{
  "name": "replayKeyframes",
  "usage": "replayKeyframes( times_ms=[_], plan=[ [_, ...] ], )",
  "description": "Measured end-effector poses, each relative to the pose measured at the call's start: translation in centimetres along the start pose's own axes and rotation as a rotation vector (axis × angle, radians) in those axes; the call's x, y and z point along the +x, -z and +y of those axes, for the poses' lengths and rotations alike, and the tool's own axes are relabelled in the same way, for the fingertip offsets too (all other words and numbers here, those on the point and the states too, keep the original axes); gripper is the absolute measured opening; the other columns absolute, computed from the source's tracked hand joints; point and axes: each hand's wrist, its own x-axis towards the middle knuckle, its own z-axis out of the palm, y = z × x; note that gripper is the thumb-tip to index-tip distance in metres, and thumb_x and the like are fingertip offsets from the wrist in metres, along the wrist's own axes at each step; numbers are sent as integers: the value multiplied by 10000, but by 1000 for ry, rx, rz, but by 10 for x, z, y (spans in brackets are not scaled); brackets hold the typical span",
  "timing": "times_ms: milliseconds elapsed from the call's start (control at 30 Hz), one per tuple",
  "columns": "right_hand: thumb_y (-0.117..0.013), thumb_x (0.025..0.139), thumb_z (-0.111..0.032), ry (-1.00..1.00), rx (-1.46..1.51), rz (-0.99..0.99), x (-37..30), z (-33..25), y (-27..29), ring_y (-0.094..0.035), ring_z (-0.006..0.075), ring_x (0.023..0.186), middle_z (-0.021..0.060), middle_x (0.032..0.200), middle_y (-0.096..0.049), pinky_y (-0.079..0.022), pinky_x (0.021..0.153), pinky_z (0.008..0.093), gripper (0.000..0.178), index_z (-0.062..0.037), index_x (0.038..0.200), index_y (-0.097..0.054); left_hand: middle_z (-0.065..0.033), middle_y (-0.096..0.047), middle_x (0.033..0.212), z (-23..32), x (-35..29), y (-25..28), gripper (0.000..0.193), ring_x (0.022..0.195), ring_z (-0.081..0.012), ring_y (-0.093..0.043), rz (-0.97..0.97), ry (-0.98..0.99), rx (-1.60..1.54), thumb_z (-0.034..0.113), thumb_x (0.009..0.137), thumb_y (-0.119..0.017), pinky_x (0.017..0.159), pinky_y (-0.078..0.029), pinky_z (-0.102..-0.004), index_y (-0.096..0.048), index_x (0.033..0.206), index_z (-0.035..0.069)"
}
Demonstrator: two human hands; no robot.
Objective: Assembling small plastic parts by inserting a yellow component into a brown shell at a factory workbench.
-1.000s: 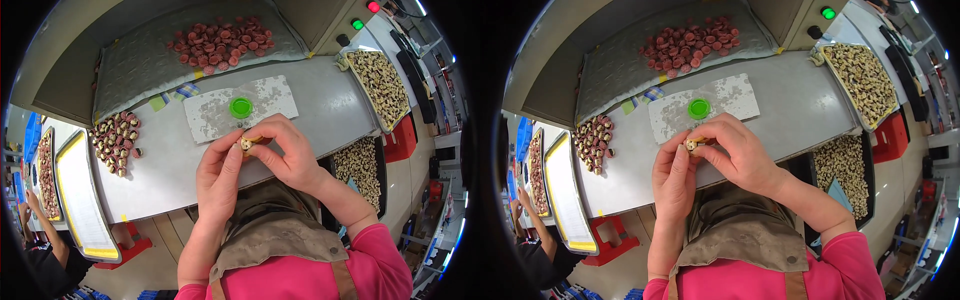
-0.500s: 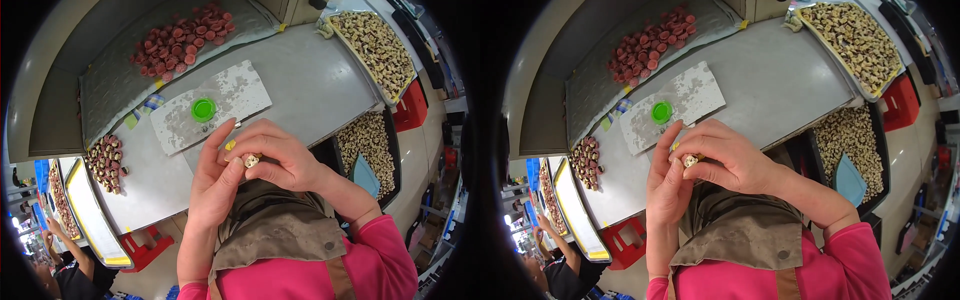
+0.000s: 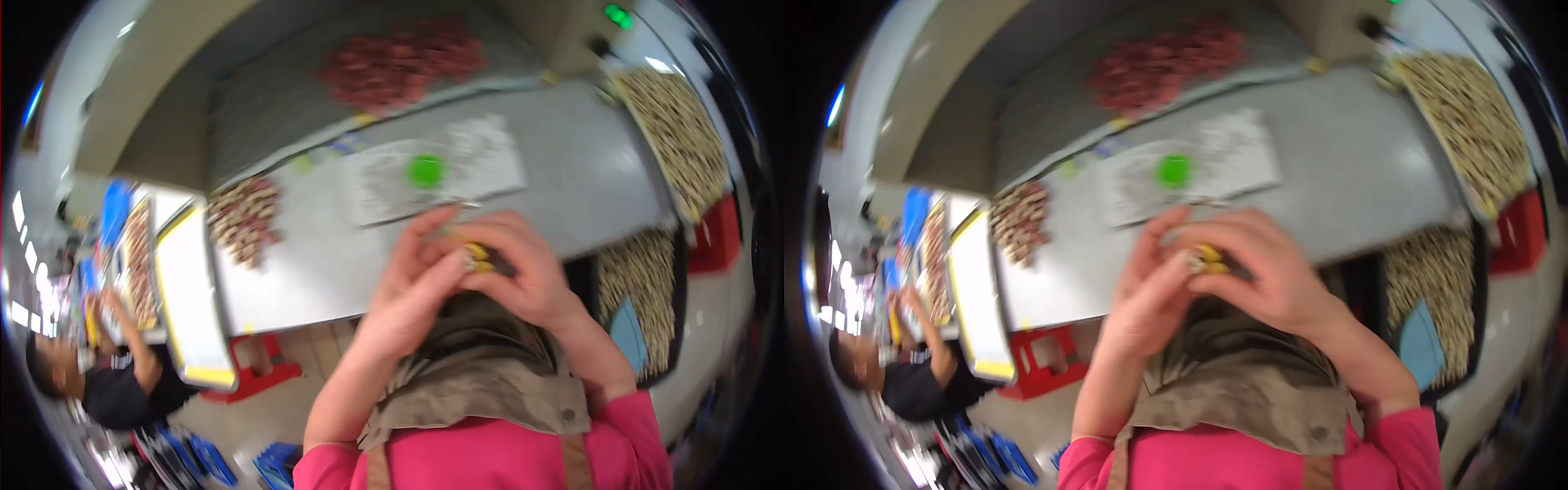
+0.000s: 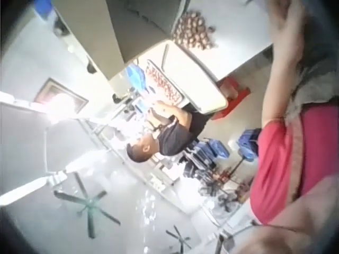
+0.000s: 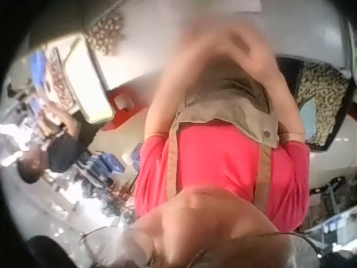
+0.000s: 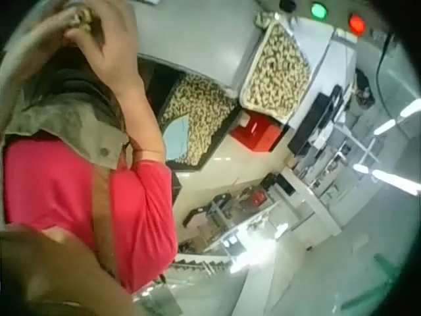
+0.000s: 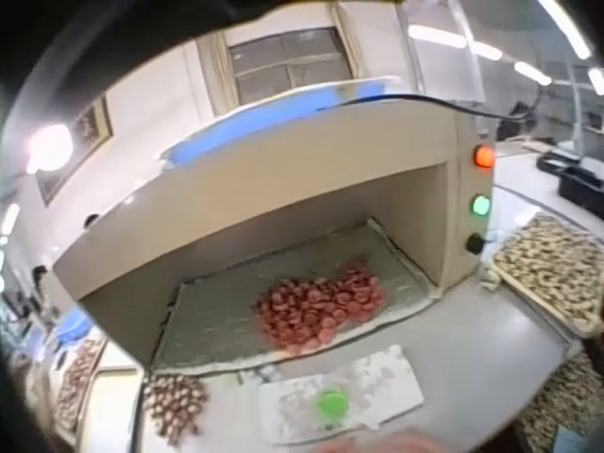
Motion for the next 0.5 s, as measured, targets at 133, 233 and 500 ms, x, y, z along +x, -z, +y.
replayKeyframes(
  times_ms=[133,233,500],
  plan=[
    [-602,832,-196,-184,333,184,-26,-12,-10,-505,197,988,100,1119,-509,-393,888,321,466,18,1214,-442,-69,-545,1022,44,-45,49,293,948,-165,-552,320,-273,179,129,877,-567,838,-466,-300,-471,1132,23],
    [-570,873,-229,-193,378,165,-28,-18,-13,-499,173,971,89,1114,-503,-389,881,304,436,23,1205,-441,-50,-583,966,107,-76,114,254,869,-113,-549,742,-570,660,106,859,-560,801,-459,-254,-551,1090,1],
    [-544,902,-196,-222,240,93,-16,-46,-34,-501,137,895,60,1006,-512,-400,821,256,282,6,1095,-503,-27,-609,835,208,-72,288,182,765,-93,-575,914,-613,1183,130,827,-638,694,-462,-213,-585,959,17]
  ],
)
